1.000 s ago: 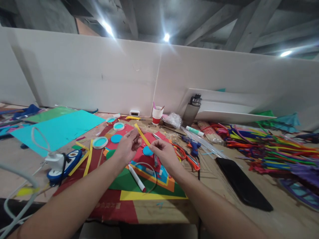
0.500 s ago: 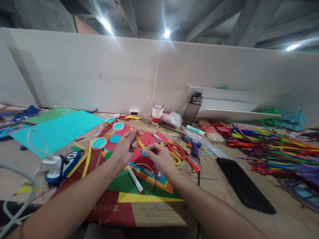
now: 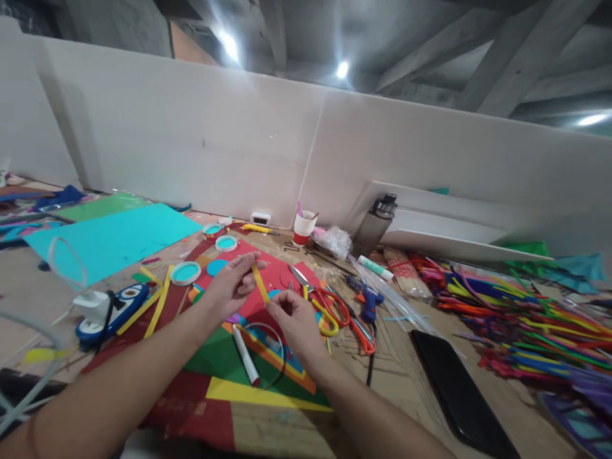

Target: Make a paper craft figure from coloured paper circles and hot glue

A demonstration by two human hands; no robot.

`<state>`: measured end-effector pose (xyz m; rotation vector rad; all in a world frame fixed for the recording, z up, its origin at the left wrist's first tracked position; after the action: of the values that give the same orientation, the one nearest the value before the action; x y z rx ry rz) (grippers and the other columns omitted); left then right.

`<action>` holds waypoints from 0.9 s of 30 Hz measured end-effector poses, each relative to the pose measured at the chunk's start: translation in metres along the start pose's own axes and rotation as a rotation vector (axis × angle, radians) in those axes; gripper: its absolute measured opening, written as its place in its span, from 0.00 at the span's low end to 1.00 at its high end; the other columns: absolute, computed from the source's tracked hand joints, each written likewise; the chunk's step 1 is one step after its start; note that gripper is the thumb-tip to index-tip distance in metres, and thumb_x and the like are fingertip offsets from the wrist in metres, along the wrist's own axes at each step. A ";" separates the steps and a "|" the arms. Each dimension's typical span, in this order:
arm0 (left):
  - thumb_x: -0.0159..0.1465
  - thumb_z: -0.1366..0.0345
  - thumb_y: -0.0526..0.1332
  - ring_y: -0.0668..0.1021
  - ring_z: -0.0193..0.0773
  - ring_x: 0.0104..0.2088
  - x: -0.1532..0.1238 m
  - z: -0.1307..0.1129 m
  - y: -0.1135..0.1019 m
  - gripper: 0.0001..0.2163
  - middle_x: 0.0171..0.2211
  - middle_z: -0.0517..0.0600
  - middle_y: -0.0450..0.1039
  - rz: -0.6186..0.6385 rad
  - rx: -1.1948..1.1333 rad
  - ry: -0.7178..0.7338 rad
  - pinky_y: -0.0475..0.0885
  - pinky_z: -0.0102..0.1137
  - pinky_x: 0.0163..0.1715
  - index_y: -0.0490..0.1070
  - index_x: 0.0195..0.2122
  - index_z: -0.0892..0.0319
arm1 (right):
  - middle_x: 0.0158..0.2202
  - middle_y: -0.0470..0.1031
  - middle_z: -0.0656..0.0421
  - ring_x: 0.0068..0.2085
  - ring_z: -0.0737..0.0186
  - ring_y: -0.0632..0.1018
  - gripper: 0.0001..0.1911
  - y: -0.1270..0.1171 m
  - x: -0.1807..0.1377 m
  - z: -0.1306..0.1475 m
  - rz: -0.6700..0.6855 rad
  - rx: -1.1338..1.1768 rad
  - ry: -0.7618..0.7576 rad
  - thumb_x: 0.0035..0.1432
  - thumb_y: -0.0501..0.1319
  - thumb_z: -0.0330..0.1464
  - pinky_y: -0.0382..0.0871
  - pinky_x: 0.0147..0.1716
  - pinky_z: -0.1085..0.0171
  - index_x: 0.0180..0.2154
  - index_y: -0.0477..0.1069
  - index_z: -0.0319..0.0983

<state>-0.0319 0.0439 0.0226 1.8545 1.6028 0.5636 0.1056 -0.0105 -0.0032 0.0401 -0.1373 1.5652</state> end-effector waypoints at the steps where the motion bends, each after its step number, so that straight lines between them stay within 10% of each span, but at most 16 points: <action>1: 0.59 0.71 0.65 0.63 0.19 0.13 0.001 0.000 0.001 0.05 0.29 0.51 0.75 0.004 -0.001 0.008 0.54 0.16 0.09 0.73 0.36 0.66 | 0.23 0.66 0.64 0.26 0.68 0.66 0.09 0.000 0.000 0.000 0.000 -0.009 -0.011 0.48 0.62 0.37 0.60 0.28 0.66 0.25 0.67 0.39; 27: 0.62 0.75 0.60 0.77 0.25 0.24 0.009 -0.003 0.001 0.02 0.33 0.53 0.77 0.044 -0.047 -0.027 0.67 0.15 0.17 0.72 0.35 0.65 | 0.23 0.67 0.64 0.26 0.68 0.67 0.08 -0.007 0.012 -0.003 -0.071 -0.181 -0.195 0.50 0.60 0.37 0.61 0.28 0.67 0.26 0.67 0.39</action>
<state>-0.0321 0.0531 0.0249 1.8595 1.5214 0.5877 0.1123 0.0017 -0.0040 0.0543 -0.4262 1.4701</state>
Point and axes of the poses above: each hand's wrist, its own x-axis towards the middle knuckle, its own y-axis out of the palm, z = x × y, the point moved 4 cm from there along x, towards the middle knuckle
